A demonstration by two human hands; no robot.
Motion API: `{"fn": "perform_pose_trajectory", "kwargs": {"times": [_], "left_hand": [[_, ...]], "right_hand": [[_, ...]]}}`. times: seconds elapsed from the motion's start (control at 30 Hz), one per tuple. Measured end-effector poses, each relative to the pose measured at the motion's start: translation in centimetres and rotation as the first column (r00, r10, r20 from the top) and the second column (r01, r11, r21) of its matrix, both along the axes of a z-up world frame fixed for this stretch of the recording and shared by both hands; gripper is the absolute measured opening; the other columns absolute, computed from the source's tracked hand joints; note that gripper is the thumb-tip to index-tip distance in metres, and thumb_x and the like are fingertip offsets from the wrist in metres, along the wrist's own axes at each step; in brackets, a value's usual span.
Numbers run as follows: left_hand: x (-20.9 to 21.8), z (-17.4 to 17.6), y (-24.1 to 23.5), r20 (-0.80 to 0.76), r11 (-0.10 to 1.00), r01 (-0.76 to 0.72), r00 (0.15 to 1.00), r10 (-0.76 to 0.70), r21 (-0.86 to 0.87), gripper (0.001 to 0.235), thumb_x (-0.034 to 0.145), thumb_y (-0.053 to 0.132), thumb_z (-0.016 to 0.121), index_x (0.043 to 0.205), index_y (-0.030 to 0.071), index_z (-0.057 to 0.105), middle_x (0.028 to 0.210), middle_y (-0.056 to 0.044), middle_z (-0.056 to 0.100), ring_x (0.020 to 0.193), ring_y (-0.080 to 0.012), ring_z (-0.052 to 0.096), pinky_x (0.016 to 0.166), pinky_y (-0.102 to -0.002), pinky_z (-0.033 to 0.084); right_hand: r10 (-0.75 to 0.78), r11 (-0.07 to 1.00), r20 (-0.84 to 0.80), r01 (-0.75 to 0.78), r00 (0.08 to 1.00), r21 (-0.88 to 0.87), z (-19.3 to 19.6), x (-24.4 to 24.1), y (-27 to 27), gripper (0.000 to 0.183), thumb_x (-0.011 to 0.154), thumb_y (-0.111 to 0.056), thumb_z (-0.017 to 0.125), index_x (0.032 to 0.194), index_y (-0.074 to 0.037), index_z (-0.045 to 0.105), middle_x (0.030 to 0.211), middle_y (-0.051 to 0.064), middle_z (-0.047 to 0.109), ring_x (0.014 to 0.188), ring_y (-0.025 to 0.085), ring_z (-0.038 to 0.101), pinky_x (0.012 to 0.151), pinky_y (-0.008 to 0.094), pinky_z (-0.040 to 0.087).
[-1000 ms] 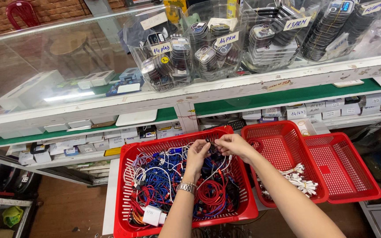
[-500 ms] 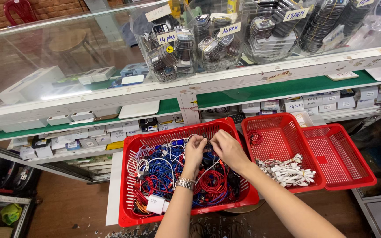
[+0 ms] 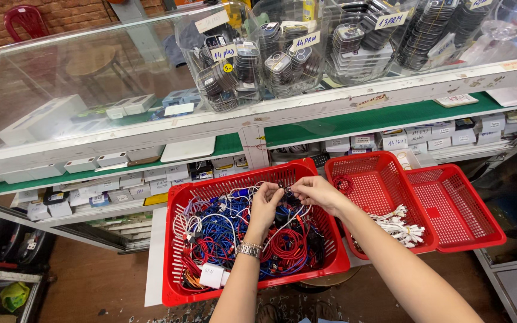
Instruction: The person sorts tangled charging cables from a red basket, untangling and separating white cables into a second basket while leaving other colors in the first. The person handles the cables by hand, repeatedly picking, untangling, and placing them into the appropriate basket.
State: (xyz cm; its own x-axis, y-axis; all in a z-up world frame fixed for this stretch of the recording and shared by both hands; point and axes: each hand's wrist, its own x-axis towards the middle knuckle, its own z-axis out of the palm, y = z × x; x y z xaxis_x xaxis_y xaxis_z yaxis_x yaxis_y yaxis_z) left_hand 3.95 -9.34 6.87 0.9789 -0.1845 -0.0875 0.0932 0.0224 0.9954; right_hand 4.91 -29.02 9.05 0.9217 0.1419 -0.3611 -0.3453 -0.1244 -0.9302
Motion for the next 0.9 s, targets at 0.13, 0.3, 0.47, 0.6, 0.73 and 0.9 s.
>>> {"fn": "perform_pose_trajectory", "kwargs": {"times": [0.13, 0.3, 0.47, 0.6, 0.73, 0.9], "left_hand": [[0.3, -0.2, -0.7, 0.074, 0.98, -0.081, 0.995, 0.069, 0.18, 0.015, 0.094, 0.015, 0.071, 0.102, 0.003, 0.064, 0.093, -0.004, 0.071, 0.084, -0.0115, 0.066, 0.078, -0.027, 0.054], [0.5, -0.3, -1.4, -0.026, 0.984, -0.166, 0.986, 0.164, -0.065, 0.016, 0.096, 0.016, 0.068, 0.104, 0.002, 0.065, 0.096, -0.006, 0.071, 0.085, -0.0126, 0.067, 0.077, -0.029, 0.056], [0.2, -0.1, -1.0, -0.079, 0.993, -0.096, 0.993, 0.091, -0.065, 0.02, 0.097, 0.017, 0.069, 0.11, 0.003, 0.068, 0.098, -0.004, 0.073, 0.087, -0.0103, 0.065, 0.078, -0.028, 0.052], [0.3, -0.2, -0.1, -0.105, 0.99, 0.128, 0.987, -0.121, 0.061, 0.025, 0.091, 0.015, 0.074, 0.113, 0.005, 0.07, 0.097, -0.002, 0.075, 0.087, -0.0091, 0.068, 0.079, -0.026, 0.054], [-0.2, -1.3, -0.1, -0.053, 0.969, 0.237, 0.971, -0.233, 0.068, 0.026, 0.09, 0.014, 0.078, 0.112, 0.0, 0.074, 0.1, -0.006, 0.076, 0.086, -0.0116, 0.068, 0.076, -0.027, 0.055], [-0.1, -2.0, 0.6, -0.308, 0.991, -0.082, 0.95, 0.045, -0.11, 0.019, 0.087, 0.015, 0.079, 0.1, 0.006, 0.069, 0.092, 0.0, 0.073, 0.082, -0.0095, 0.07, 0.074, -0.029, 0.061]], "right_hand": [[0.068, 0.942, 0.531, 0.121, 0.845, -0.314, 1.9, -2.0, 1.9, 0.014, 0.091, -0.016, 0.07, 0.09, -0.003, 0.066, 0.08, 0.005, 0.069, 0.072, 0.012, 0.064, 0.067, 0.028, 0.052], [0.07, 0.92, 0.68, 0.216, 0.73, -0.327, 1.7, -5.1, 3.3, 0.017, 0.09, -0.015, 0.068, 0.089, -0.001, 0.059, 0.08, 0.005, 0.06, 0.07, 0.012, 0.058, 0.064, 0.028, 0.048], [-0.069, 0.963, 0.403, 0.166, 0.913, -0.213, 0.8, -2.2, 1.6, 0.019, 0.093, -0.021, 0.07, 0.09, -0.003, 0.065, 0.074, 0.001, 0.064, 0.067, 0.009, 0.055, 0.062, 0.028, 0.047], [-0.038, 0.961, 0.532, 0.177, 0.846, -0.212, 2.2, -0.1, 0.6, 0.02, 0.094, -0.022, 0.069, 0.092, -0.003, 0.065, 0.076, -0.001, 0.065, 0.069, 0.009, 0.057, 0.065, 0.027, 0.049], [0.002, 0.925, 0.617, 0.233, 0.787, -0.3, 3.7, 1.1, 0.2, 0.019, 0.093, -0.022, 0.068, 0.093, -0.003, 0.066, 0.076, 0.001, 0.066, 0.069, 0.011, 0.059, 0.065, 0.03, 0.05], [0.065, 0.85, 0.5, 0.215, 0.864, -0.481, 1.2, 1.2, -0.5, 0.02, 0.09, -0.021, 0.071, 0.098, -0.003, 0.073, 0.085, 0.006, 0.074, 0.078, 0.016, 0.068, 0.073, 0.035, 0.055]]}}
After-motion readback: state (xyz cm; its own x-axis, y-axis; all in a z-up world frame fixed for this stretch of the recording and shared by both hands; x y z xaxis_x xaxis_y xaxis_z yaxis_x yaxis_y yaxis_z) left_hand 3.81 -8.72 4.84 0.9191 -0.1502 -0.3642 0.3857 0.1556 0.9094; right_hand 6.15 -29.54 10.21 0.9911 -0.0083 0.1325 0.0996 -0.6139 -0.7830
